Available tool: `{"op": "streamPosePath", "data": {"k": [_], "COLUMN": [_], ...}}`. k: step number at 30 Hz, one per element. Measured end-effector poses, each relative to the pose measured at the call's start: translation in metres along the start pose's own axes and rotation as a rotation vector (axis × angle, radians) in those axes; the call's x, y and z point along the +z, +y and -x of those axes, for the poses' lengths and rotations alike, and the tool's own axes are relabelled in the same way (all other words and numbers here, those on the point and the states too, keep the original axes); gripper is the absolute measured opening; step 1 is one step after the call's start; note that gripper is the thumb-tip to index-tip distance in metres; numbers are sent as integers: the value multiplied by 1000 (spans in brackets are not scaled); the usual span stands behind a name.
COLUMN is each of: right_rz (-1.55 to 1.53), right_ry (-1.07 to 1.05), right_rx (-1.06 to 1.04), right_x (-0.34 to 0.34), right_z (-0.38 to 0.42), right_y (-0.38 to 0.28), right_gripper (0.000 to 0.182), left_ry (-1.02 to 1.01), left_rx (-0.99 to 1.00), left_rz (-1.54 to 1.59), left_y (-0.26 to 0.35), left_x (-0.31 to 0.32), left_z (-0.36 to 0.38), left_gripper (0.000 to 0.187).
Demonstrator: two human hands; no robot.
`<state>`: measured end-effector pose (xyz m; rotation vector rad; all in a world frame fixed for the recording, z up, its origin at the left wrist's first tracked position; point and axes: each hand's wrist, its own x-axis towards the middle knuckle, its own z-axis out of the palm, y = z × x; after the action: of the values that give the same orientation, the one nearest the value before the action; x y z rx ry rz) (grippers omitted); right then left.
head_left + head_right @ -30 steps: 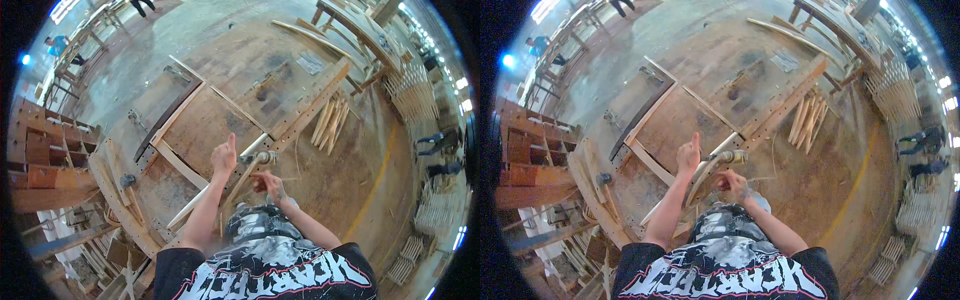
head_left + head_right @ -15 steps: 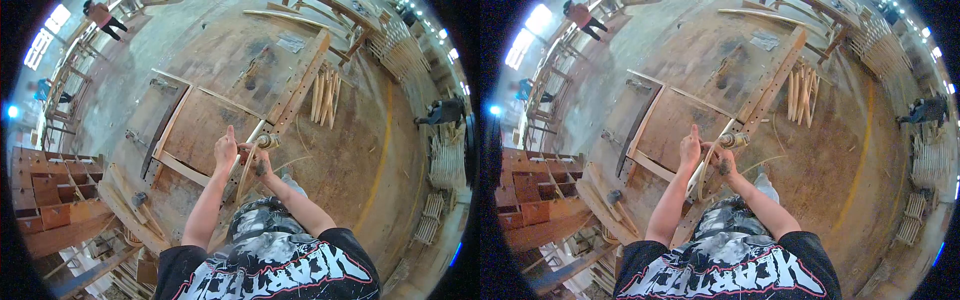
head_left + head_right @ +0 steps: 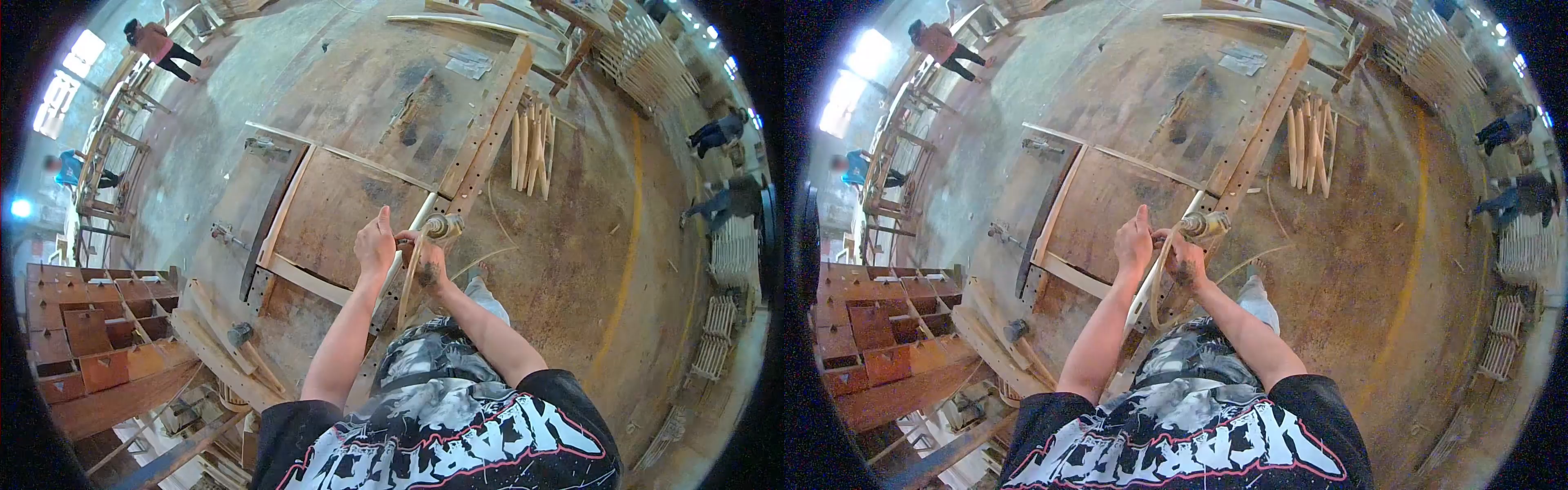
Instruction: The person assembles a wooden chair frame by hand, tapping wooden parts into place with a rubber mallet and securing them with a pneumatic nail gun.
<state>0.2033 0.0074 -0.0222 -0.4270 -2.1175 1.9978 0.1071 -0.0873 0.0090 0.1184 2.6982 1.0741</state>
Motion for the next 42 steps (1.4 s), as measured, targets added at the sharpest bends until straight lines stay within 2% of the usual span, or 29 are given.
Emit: {"op": "streamPosePath", "data": {"k": [4, 7, 10, 13, 14, 17, 18, 19, 20, 23, 24, 26, 27, 28, 29, 31, 32, 35, 36, 37, 39, 42], "right_rz": [211, 508, -27, -880, -903, -798, -778, -740, -704, -483, -278, -9, 61, -129, -61, 80, 431, 415, 238, 73, 258, 411], "right_ry": [-7, -151, -239, -13, 27, -66, -134, -154, -177, -373, -476, -662, -752, -800, -920, -1149, -1279, -1213, -993, -766, -404, -367], "right_rx": [-187, -233, 350, 830, 900, 971, 950, 974, 1000, 1093, 917, 702, 670, 563, 487, 321, 81, 22, 28, 37, -20, 87], "right_x": [-10, -46, -80, -100, -102, -87, -85, -83, -80, -53, -45, -28, -20, -7, -5, -10, -12, -9, -5, 2, 13, 39], "right_z": [3, 29, 48, 26, 14, -11, -21, -28, -34, -54, -55, -79, -95, -100, -112, -160, -186, -246, -264, -282, -324, -364], "right_y": [2, 6, 29, 24, 43, 14, 24, 22, 19, -31, -3, 7, -11, -3, 6, -32, -47, -23, 4, 38, 83, 123], "right_gripper": [26, 33, 44, 70, 76, 69, 61, 60, 59, 52, 53, 56, 57, 59, 58, 55, 47, 36, 33, 31, 28, 30], "left_ry": [36, 48, 61, 55, 50, 11, -104, -218, -333, -553, -624, -582, -575, -420, -428, -440, -375, -162, -41, -21, 23, -8], "left_rx": [15, 48, 46, 47, 49, 144, 126, 106, 81, -198, -260, -173, -133, -234, -342, -560, -676, -814, -775, -804, -859, -928], "left_rz": [-3, -6, 43, 111, 130, 134, 110, 86, 62, 405, 468, 436, 412, 361, 320, 244, 383, 527, 469, 394, 249, -55], "left_y": [2, 6, 6, 3, 0, -12, -7, 0, 3, 1, -3, 3, 8, 20, 22, 18, 1, -61, -40, -39, -43, -93], "left_x": [-2, -5, -3, 1, 2, 11, 4, -12, -23, -38, -42, -49, -52, -50, -54, -68, -67, -51, -52, -49, -43, -12], "left_z": [0, 6, 12, 19, 21, 21, 14, 8, 1, -32, -43, -60, -65, -63, -76, -100, -105, -108, -115, -121, -120, -104], "left_gripper": [71, 69, 65, 59, 57, 57, 55, 53, 52, 42, 32, 33, 34, 30, 28, 26, 19, 14, 13, 14, 19, 36]}}
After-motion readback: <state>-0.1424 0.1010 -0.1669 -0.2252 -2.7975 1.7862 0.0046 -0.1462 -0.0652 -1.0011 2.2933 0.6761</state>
